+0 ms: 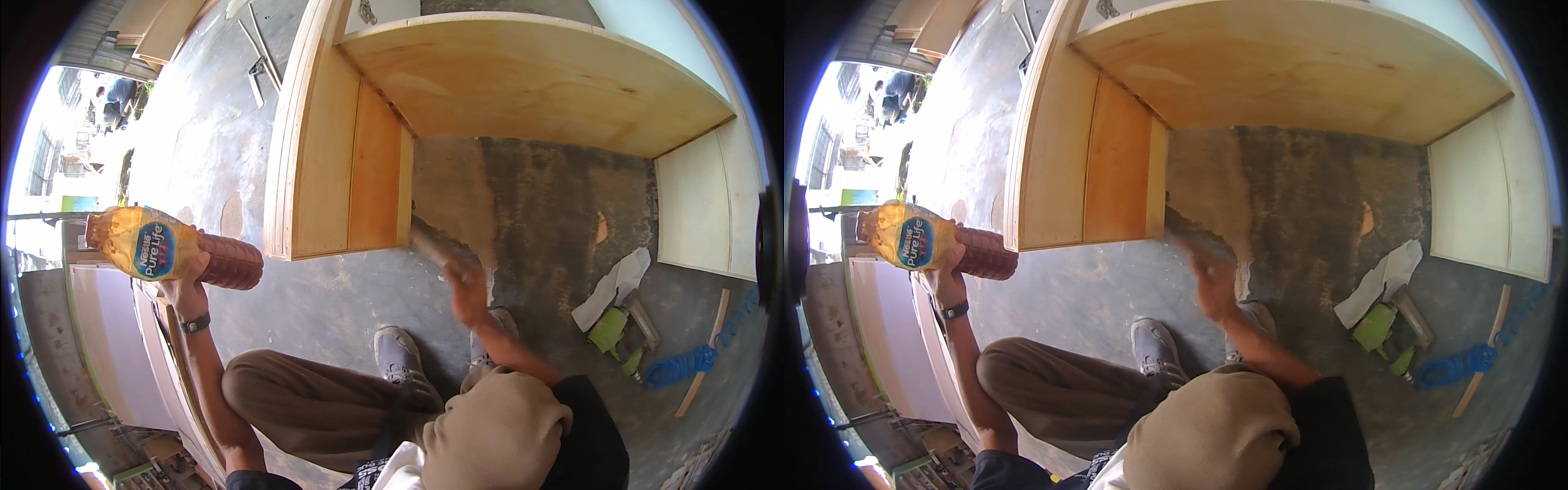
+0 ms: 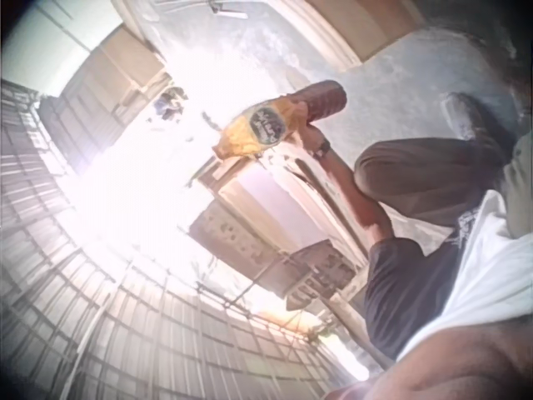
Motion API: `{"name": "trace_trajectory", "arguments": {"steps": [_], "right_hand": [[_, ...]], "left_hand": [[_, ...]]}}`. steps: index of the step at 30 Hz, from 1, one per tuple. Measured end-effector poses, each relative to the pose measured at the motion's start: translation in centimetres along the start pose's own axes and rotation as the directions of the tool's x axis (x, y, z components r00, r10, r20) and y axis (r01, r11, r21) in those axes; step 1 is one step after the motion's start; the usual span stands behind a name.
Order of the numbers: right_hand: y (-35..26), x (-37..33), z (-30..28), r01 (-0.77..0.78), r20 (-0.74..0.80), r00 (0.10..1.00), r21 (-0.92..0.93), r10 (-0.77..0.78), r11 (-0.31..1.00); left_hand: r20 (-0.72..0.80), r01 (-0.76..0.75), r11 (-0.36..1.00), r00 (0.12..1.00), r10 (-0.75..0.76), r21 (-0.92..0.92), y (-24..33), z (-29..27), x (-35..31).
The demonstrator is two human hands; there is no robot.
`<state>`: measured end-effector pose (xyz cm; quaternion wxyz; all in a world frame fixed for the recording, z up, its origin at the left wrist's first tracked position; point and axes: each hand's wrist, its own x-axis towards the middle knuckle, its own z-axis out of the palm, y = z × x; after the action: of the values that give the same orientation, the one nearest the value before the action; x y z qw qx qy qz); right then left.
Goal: The person pours wood stain from a bottle onto a paper plate and uses a cloth to apply the stain to the interior surfaces of a wooden cabinet. The person repeatedly pours more stain onto the cloth and continues wiping the wooden surfaces.
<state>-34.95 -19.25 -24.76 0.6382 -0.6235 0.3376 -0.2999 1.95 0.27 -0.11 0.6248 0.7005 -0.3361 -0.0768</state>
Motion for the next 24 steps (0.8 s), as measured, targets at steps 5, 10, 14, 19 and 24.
{"name": "trace_trajectory", "arguments": {"steps": [5, 10, 14, 19, 24], "right_hand": [[-0.9, 8.3, -0.9, 0.126, -0.312, 0.942, -0.011, -0.123, 0.992], [-3.1, 14.9, -0.1, 0.017, -0.217, 0.975, -0.152, -0.05, 0.988], [0.0, 16.7, 2.8, 0.192, -0.115, 0.963, -0.339, -0.244, 0.921], [2.5, 13.3, 2.9, 0.231, -0.055, 0.968, -0.173, -0.244, 0.957], [-2.2, 14.7, 1.1, 0.356, -0.218, 0.905, -0.08, -0.365, 0.931]], "left_hand": [[-0.043, 0.045, 0.998, 0.998, -0.044, 0.04, -0.2, -1.0, -0.3], [-0.067, 0.072, 0.996, 0.995, -0.068, 0.06, -0.1, -1.0, -0.4], [-0.054, 0.069, 0.997, 0.996, -0.067, 0.044, -0.6, -0.7, 0.0], [-0.044, 0.046, 0.998, 0.998, -0.044, 0.037, -0.1, -0.8, -0.1], [-0.036, 0.068, 0.996, 0.997, -0.066, 0.057, -0.6, -2.1, -0.1]]}}
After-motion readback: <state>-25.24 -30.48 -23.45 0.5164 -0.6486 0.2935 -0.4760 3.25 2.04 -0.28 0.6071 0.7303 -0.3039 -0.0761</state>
